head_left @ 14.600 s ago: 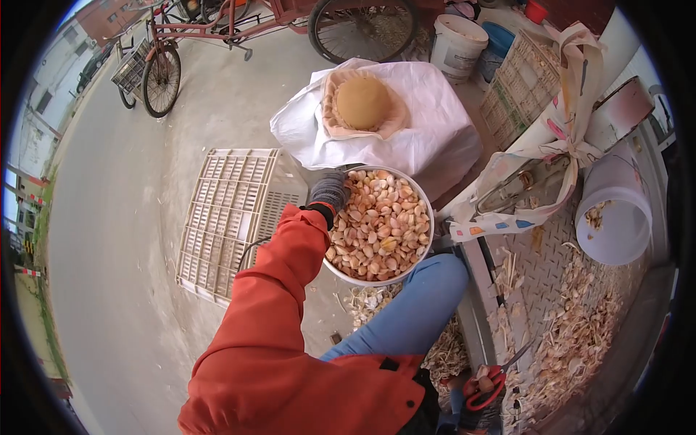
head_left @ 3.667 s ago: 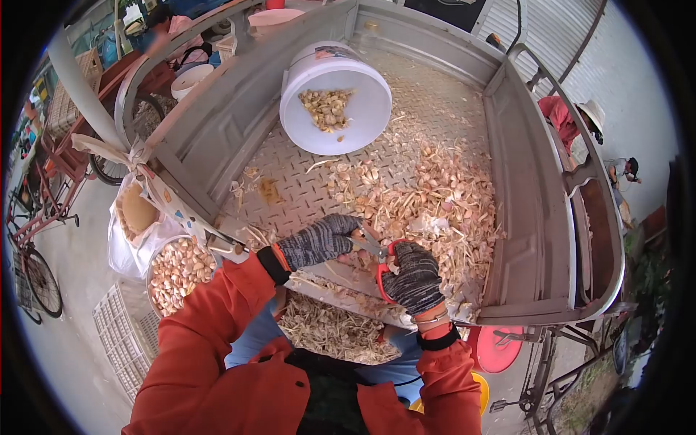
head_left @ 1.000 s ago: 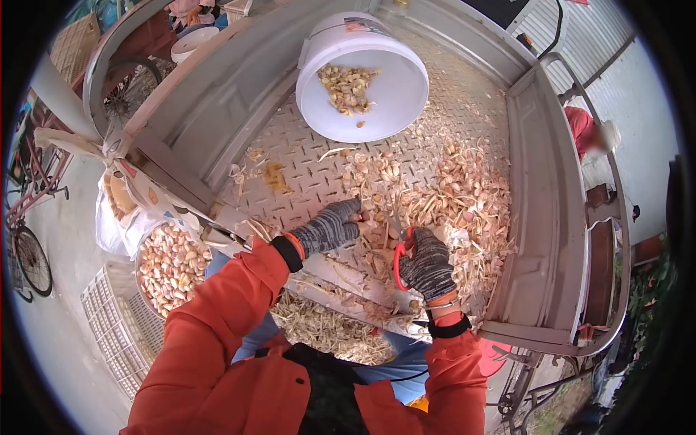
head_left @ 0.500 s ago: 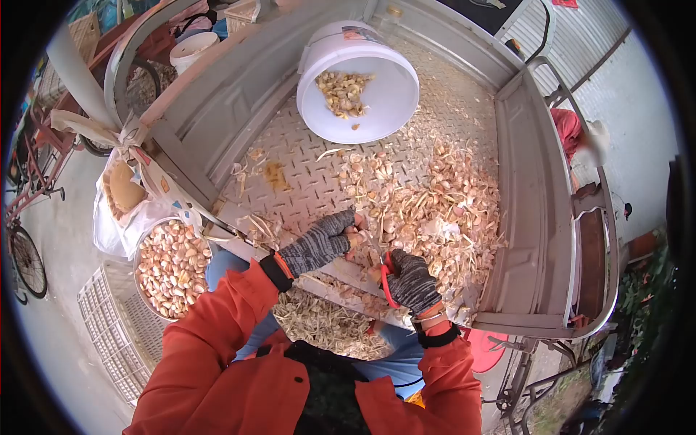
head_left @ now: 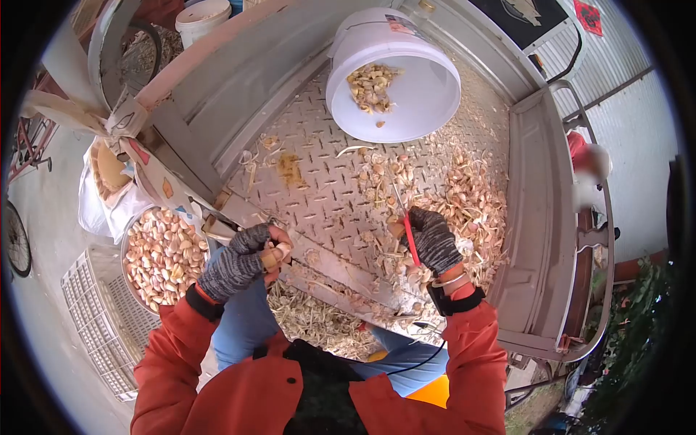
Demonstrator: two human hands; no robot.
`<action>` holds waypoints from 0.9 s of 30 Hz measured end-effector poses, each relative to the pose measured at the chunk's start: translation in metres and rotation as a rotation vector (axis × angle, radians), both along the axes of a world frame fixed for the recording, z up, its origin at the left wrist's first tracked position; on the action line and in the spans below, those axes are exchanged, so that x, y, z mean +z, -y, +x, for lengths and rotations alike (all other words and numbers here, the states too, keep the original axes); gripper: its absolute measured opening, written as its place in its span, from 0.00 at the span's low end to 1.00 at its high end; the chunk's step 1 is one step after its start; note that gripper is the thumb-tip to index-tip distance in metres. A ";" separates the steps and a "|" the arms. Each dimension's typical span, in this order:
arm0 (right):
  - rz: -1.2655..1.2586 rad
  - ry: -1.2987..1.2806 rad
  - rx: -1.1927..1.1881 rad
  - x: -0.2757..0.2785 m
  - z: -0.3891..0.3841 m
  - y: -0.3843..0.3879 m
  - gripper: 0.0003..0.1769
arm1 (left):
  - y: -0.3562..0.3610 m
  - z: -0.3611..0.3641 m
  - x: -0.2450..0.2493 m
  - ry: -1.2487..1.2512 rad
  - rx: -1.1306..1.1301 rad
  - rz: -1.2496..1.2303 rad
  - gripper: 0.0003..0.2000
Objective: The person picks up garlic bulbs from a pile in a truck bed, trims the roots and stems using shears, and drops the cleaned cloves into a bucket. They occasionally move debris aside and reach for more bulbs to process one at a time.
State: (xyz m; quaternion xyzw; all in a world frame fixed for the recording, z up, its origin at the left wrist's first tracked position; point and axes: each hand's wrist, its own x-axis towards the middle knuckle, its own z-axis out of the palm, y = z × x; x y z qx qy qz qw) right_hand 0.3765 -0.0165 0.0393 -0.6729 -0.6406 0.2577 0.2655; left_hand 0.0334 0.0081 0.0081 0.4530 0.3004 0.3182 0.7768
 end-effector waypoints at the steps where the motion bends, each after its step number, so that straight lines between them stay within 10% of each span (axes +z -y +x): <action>1: -0.016 0.453 0.005 0.020 -0.001 -0.016 0.12 | 0.005 -0.029 0.003 -0.011 0.112 -0.095 0.10; 6: -0.022 0.567 0.319 -0.023 0.018 -0.044 0.15 | 0.021 -0.167 -0.063 -0.562 0.728 0.127 0.07; 12: -0.144 0.642 0.299 -0.011 0.006 -0.051 0.14 | 0.018 -0.248 -0.219 -1.402 0.644 0.858 0.22; 16: 0.087 0.504 0.030 0.003 -0.001 -0.060 0.12 | 0.032 -0.237 -0.221 -1.565 0.588 0.753 0.31; 18: 0.226 -0.213 -0.217 0.008 0.018 -0.107 0.15 | 0.031 -0.228 -0.196 -1.671 0.496 0.670 0.33; 21: 0.319 0.288 -0.314 0.028 0.037 -0.137 0.17 | 0.040 -0.191 -0.097 -1.941 0.420 0.624 0.28; 25: 0.244 0.550 -0.116 -0.019 0.062 -0.119 0.18 | 0.058 -0.162 -0.069 -1.152 0.708 0.887 0.14; 27: 0.199 0.778 0.036 -0.024 0.065 -0.122 0.18 | 0.054 -0.117 -0.031 -0.940 0.483 0.845 0.11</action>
